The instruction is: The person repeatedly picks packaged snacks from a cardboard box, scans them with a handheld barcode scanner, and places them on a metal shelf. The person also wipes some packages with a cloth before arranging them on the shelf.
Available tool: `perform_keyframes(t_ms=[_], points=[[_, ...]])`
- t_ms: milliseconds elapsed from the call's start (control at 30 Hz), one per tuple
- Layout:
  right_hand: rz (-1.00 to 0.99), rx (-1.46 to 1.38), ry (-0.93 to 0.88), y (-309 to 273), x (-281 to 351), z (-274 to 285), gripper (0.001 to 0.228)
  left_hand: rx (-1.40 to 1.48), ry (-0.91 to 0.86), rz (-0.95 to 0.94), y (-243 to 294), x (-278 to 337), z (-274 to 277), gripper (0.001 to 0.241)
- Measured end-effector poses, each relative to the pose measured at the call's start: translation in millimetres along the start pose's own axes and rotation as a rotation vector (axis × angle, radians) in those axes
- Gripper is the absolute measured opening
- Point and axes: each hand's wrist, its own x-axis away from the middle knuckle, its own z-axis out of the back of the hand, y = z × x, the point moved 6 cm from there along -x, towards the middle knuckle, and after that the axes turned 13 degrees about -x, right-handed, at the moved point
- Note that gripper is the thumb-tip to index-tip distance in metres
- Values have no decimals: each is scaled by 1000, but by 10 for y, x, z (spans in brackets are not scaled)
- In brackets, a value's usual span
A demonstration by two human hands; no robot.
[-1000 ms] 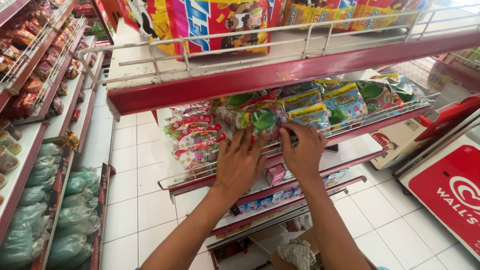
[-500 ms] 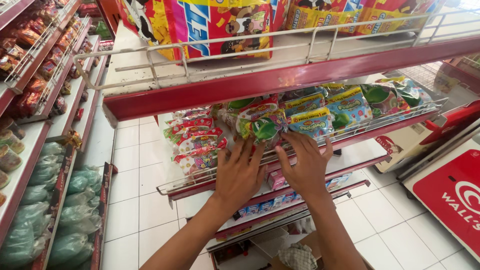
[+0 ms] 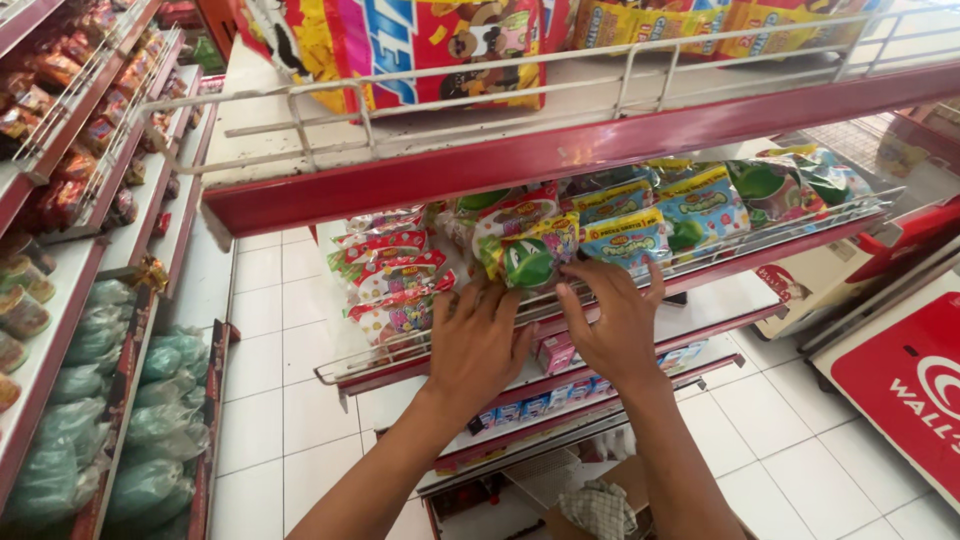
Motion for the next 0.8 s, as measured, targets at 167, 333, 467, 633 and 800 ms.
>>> perform_keyframes(t_ms=[167,333,467,633,800], points=[[42,79,-22,-44,-31,-55,22,-52,-67,20,-19,-10,-72,51],[-3,94,-33,17,15,-48,16,-46,-107,27,-19,28,-47,38],[44,69,38,-35,52,-102,18,23,-24,3,-27,24,48,46],[-22,91,34,-37,71,-185,20,62,-85,-20,-18,33,12,40],[59,-179,55,-153,206,-47,33,171,56,1,10,35,160,41]])
